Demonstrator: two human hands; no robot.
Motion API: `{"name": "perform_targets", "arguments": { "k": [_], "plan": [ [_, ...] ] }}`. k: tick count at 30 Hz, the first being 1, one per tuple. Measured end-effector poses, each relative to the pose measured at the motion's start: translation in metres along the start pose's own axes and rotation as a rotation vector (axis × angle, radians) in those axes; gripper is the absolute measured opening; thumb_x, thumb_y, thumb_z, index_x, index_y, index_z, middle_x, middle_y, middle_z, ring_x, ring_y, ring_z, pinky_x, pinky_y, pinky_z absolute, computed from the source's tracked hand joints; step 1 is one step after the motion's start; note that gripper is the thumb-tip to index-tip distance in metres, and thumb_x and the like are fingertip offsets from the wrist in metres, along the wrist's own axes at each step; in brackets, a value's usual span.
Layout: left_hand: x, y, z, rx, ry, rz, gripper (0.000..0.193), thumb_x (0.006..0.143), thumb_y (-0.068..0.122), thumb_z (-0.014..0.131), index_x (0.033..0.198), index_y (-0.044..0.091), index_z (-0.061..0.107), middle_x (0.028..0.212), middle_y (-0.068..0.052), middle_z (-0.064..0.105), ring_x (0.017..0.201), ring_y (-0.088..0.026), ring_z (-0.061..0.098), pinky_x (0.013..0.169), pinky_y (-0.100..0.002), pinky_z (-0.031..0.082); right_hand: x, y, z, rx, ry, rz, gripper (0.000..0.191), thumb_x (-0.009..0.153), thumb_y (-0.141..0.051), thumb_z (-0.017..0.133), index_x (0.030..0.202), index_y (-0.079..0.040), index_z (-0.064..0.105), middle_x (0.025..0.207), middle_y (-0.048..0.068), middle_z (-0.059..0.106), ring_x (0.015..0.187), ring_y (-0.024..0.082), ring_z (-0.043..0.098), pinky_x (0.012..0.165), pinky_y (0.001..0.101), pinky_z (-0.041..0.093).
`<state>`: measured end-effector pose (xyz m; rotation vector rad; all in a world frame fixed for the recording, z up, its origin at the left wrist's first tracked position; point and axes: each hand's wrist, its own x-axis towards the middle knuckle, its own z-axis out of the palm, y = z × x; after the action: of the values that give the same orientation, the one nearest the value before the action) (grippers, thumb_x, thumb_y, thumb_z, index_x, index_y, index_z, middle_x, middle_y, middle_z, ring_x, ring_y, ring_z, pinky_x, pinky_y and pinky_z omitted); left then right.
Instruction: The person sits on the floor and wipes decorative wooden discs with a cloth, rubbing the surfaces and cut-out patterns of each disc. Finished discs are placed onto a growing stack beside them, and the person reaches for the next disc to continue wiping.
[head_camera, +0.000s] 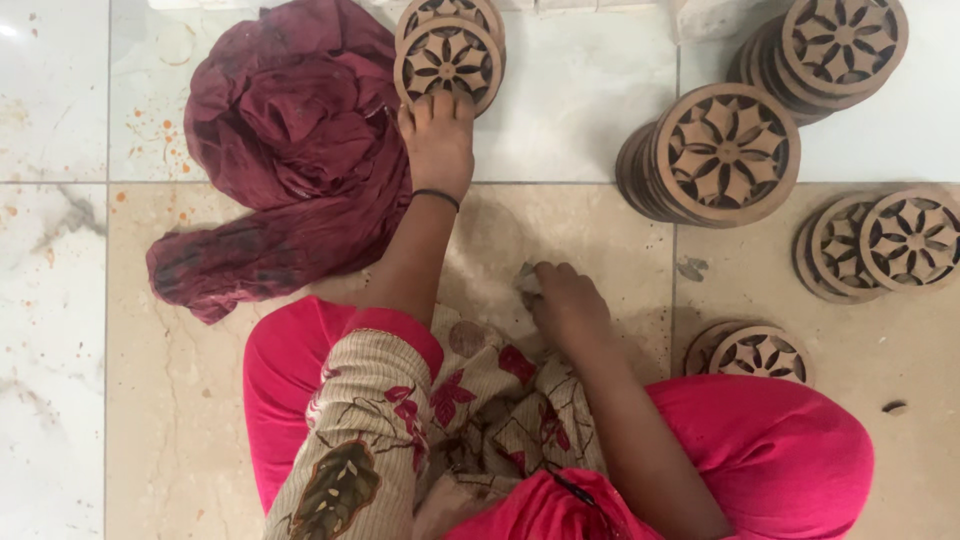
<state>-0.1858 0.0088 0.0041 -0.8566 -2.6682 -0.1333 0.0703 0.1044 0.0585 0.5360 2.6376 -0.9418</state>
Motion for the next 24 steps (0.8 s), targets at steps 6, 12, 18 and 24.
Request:
{"name": "perform_targets", "arguments": {
  "k": [6,12,18,24],
  "plan": [
    [0.014,-0.018,-0.025,-0.266,0.143,0.010,0.045,0.080,-0.006,0.061,0.123,0.004,0.065,0.117,-0.018,0.057,0.110,-0.040,0.054,0.093,-0.048,0.049,0.011,0.010,0.002,0.020,0.032,-0.048,0.030,0.086,-0.022,0.069,0.113,-0.009,0.064,0.106,0.020,0.066,0.100,0.043,0.064,0.086,0.0527,0.050],
    [0.025,-0.045,-0.066,-0.578,0.418,-0.285,0.029,0.088,-0.004,0.072,0.117,0.001,0.068,0.099,-0.016,0.064,0.093,-0.033,0.062,0.083,-0.042,0.051,0.027,0.020,0.000,0.046,0.050,-0.008,0.032,0.087,-0.023,0.070,0.112,-0.005,0.062,0.110,0.023,0.067,0.106,0.043,0.063,0.090,0.0515,0.050],
    [-0.052,-0.038,-0.126,-1.744,0.282,-0.603,0.011,0.098,0.003,0.066,0.102,0.005,0.057,0.093,0.000,0.061,0.079,-0.010,0.061,0.066,-0.027,0.050,0.041,0.022,-0.018,0.266,0.330,-0.123,0.052,0.085,-0.011,0.070,0.131,0.003,0.051,0.122,0.029,0.061,0.115,0.045,0.060,0.095,0.0498,0.049],
    [-0.127,0.021,-0.132,-1.893,0.006,-0.999,0.027,0.086,-0.007,0.063,0.108,0.005,0.055,0.103,-0.010,0.064,0.088,-0.017,0.065,0.080,-0.032,0.056,0.021,0.022,-0.029,0.602,0.728,-0.266,0.046,0.099,-0.003,0.068,0.135,0.002,0.040,0.131,0.022,0.047,0.125,0.032,0.052,0.104,0.0507,0.049]
  ]
}}
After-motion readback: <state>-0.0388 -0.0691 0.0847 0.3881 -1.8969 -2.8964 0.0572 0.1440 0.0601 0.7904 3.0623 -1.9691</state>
